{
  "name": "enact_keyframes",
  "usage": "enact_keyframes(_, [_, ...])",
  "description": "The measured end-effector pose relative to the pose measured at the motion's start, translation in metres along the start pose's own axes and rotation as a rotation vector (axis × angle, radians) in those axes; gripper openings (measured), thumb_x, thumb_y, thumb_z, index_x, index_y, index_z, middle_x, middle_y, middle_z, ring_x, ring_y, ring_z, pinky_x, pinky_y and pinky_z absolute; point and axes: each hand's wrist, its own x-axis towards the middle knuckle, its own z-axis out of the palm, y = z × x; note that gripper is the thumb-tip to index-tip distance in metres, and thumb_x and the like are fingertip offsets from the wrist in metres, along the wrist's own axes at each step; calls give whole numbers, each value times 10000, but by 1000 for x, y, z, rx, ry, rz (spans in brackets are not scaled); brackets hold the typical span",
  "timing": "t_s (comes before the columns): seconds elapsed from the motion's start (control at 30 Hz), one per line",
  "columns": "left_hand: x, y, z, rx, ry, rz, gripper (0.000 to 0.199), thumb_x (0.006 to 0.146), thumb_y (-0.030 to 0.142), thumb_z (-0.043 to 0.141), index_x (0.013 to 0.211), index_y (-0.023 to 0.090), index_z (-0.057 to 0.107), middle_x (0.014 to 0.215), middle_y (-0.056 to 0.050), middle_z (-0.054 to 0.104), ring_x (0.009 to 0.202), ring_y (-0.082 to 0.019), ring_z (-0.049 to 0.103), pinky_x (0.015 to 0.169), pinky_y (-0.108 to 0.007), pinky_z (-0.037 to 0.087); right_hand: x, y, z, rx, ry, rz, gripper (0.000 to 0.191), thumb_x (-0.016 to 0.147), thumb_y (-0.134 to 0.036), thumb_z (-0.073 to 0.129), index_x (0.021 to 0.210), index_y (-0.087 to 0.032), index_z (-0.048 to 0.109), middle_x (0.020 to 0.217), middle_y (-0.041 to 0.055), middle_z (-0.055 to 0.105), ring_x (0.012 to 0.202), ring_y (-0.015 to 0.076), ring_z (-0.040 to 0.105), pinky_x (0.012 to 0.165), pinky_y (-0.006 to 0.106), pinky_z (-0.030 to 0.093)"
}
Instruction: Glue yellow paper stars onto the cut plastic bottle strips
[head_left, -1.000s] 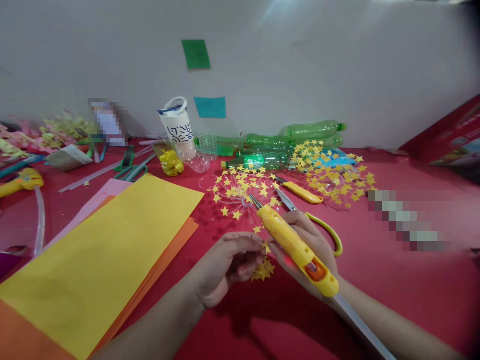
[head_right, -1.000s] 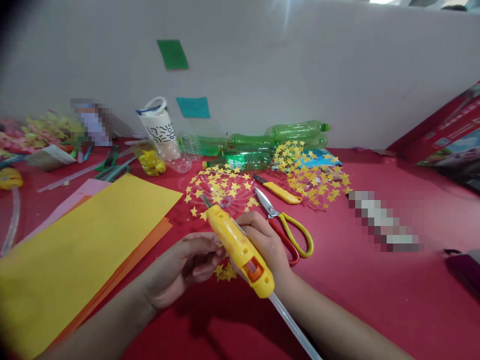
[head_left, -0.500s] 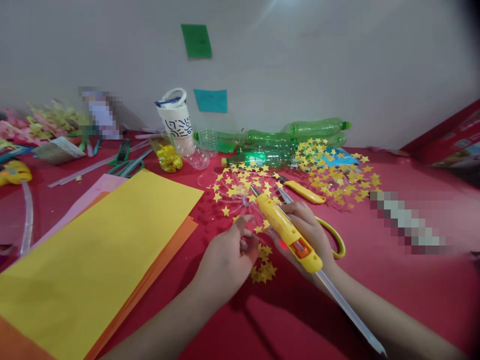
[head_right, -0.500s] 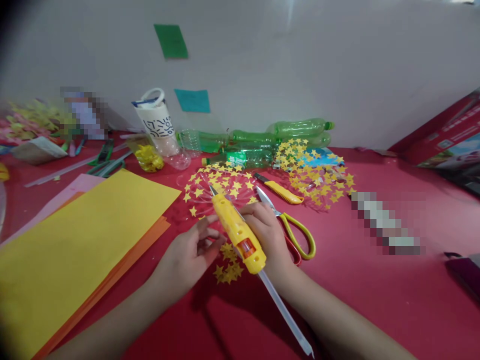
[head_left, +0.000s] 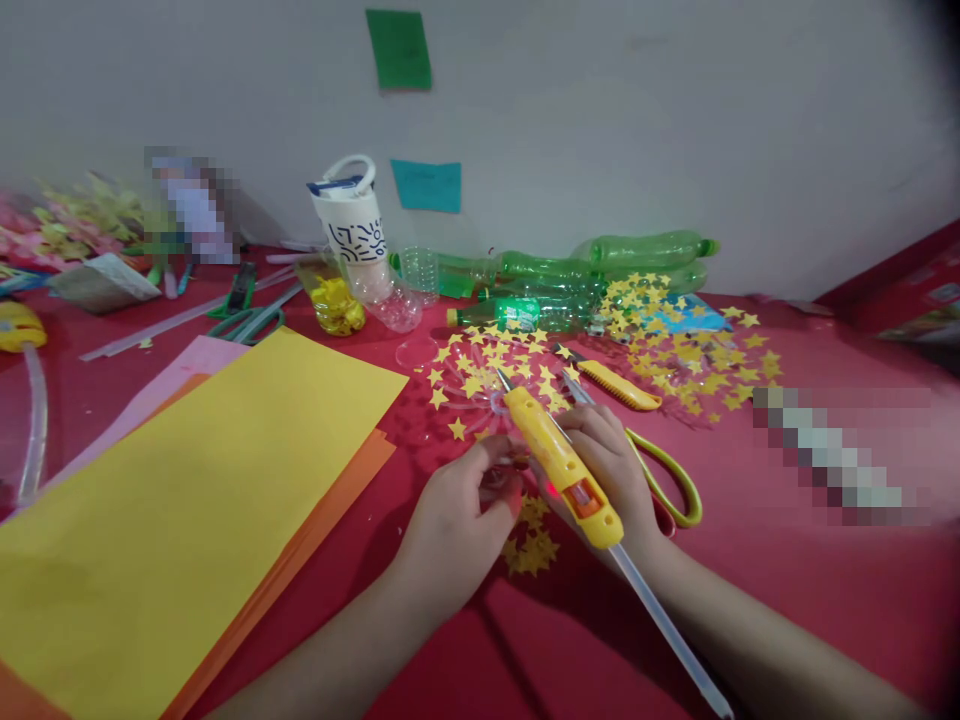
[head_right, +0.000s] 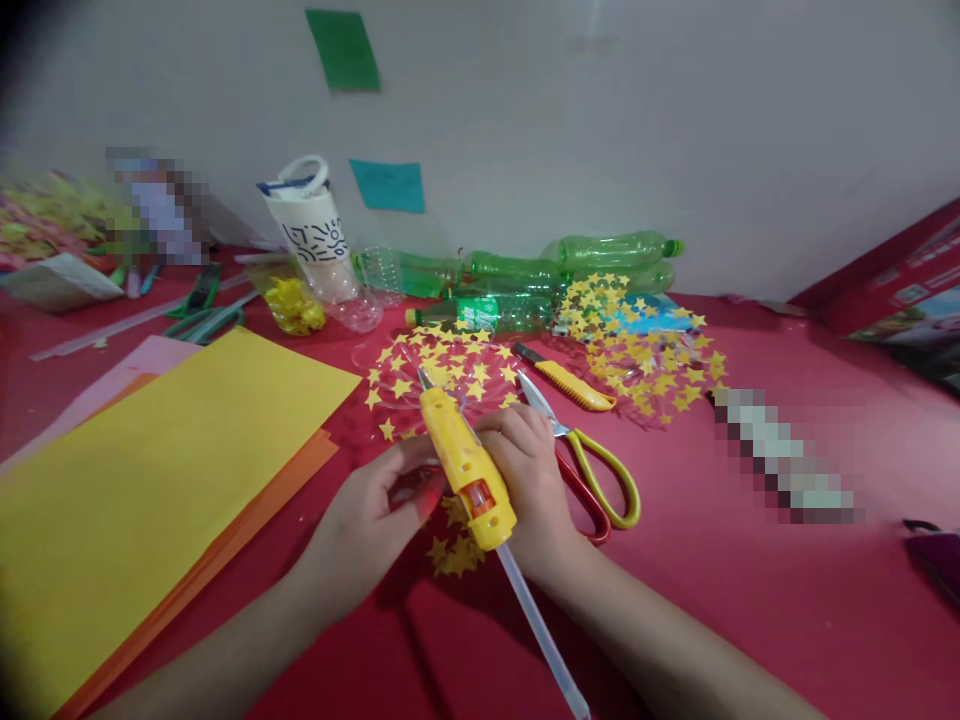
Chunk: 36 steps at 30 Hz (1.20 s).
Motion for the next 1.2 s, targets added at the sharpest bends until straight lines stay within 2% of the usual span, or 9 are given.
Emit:
enact_keyframes(0.53, [-1,-1,0,-15,-3,-9,298,853,208,501,1131,222,607,1089,-44,682,877,-164,652,830,-309,524,0,-4,2,-46,-2,35,123,744,-129,609,808,-210,541,869,42,548,807,216,497,736,403,406])
enact_keyframes(0.67, [-1,-1,0,-14,36,-58,275,843,233,523,1099,200,617,1006,-53,704,869,-183,665,819,-331,539,1,-9,-2,-12,78,7,166,735,-121,612,852,-227,562,888,54,567,829,236,523,739,426,439])
enact_keyframes(0.77, [-1,0,-1,-22,40,-108,326,831,242,543,1145,172,598,1023,-80,704,916,-202,670,845,-356,539,1,-15,-7,62,140,-45,192,724,-120,612,849,-248,542,850,50,616,850,258,561,827,496,451])
enact_keyframes(0.87, [-1,1,-2,-60,15,-105,377,829,246,553,1193,153,572,1084,-103,691,970,-217,662,883,-373,528,0,-15,-9,72,73,-123,214,719,-124,618,869,-257,544,795,27,649,846,259,586,935,567,391])
enact_keyframes(0.97, [-1,3,-2,-118,-30,-97,378,829,234,554,1197,147,571,1106,-108,685,983,-224,659,887,-373,527,-4,-11,-7,50,11,-168,224,742,-105,614,908,-245,558,804,17,665,875,247,595,984,587,341])
enact_keyframes(1.2, [0,5,-2,-158,-33,-94,392,828,218,551,1209,125,555,1142,-123,668,1024,-226,643,899,-360,520,-6,-8,-6,41,31,-183,204,760,-113,608,909,-245,560,829,16,678,905,251,602,971,581,356])
